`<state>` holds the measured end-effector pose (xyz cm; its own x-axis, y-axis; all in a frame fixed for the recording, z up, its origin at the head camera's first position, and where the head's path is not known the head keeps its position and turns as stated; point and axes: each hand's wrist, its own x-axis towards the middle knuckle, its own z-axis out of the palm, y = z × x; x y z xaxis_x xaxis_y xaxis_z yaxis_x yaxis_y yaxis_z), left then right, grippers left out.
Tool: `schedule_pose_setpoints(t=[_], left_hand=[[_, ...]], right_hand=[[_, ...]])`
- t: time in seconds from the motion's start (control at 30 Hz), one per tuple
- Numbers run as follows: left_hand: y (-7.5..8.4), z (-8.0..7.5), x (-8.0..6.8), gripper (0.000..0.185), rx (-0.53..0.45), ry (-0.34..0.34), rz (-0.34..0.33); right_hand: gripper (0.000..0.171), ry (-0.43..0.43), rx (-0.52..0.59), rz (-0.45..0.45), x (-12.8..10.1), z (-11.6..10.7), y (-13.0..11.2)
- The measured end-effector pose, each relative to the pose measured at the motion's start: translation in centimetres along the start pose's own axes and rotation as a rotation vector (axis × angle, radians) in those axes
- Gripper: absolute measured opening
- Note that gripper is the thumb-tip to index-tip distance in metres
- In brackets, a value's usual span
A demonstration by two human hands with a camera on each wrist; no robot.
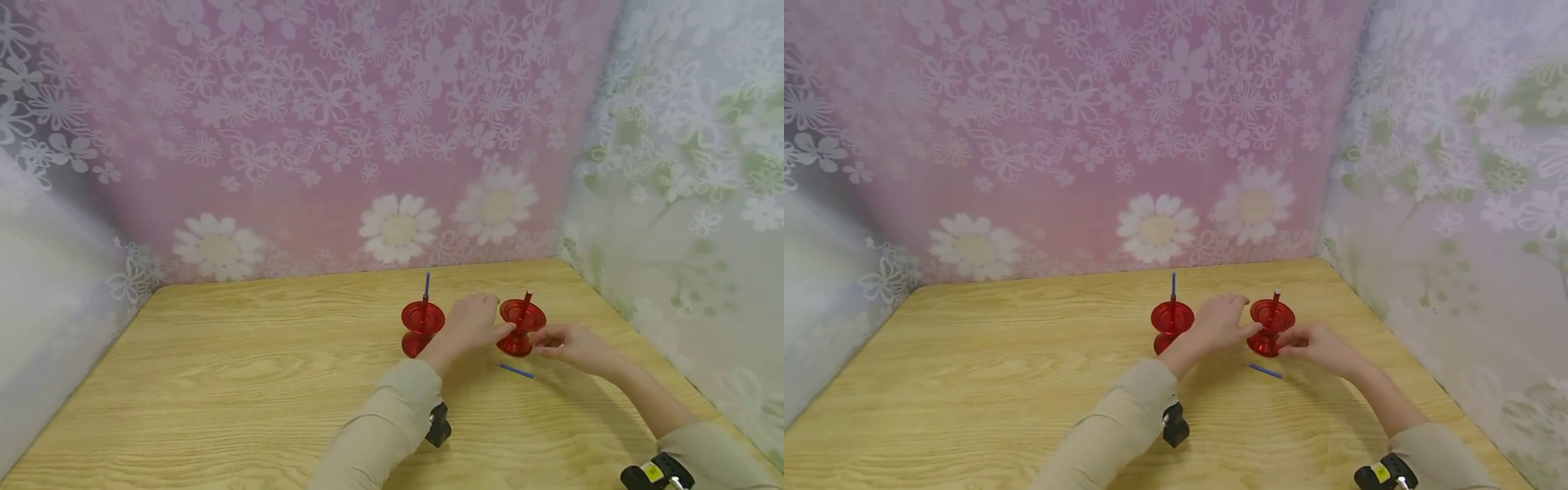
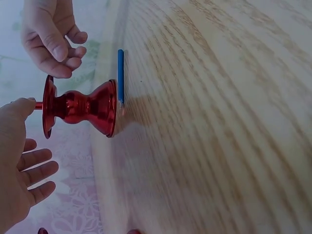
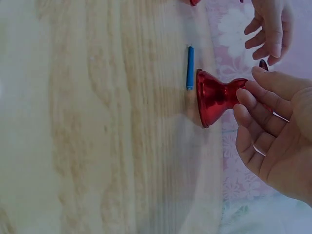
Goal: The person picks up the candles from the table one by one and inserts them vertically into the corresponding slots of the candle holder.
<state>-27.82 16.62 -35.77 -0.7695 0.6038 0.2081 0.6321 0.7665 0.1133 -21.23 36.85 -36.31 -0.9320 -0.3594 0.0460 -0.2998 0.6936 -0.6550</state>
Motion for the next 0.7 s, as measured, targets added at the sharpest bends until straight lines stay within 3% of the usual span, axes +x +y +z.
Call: schedule_pose_setpoints(t=[0.2,0.37,0.7], left_hand=[[0.4,0.9,0.1,0.048,0.023,0.034,0.025],[0.6,1.4,0.0,0.049,0.017,0.038,0.007],[0.6,1.5,0.1,0.05,0.013,0.03,-0.012]], right_hand=[[0.022,-0.024,0.0,0.0,0.3,1.2,0.6],[0.026,-0.062,0.008,-0.009,0.4,2.1,1.0],[0.022,-0.05,-0.015,-0.029,0.4,3.0,1.3]])
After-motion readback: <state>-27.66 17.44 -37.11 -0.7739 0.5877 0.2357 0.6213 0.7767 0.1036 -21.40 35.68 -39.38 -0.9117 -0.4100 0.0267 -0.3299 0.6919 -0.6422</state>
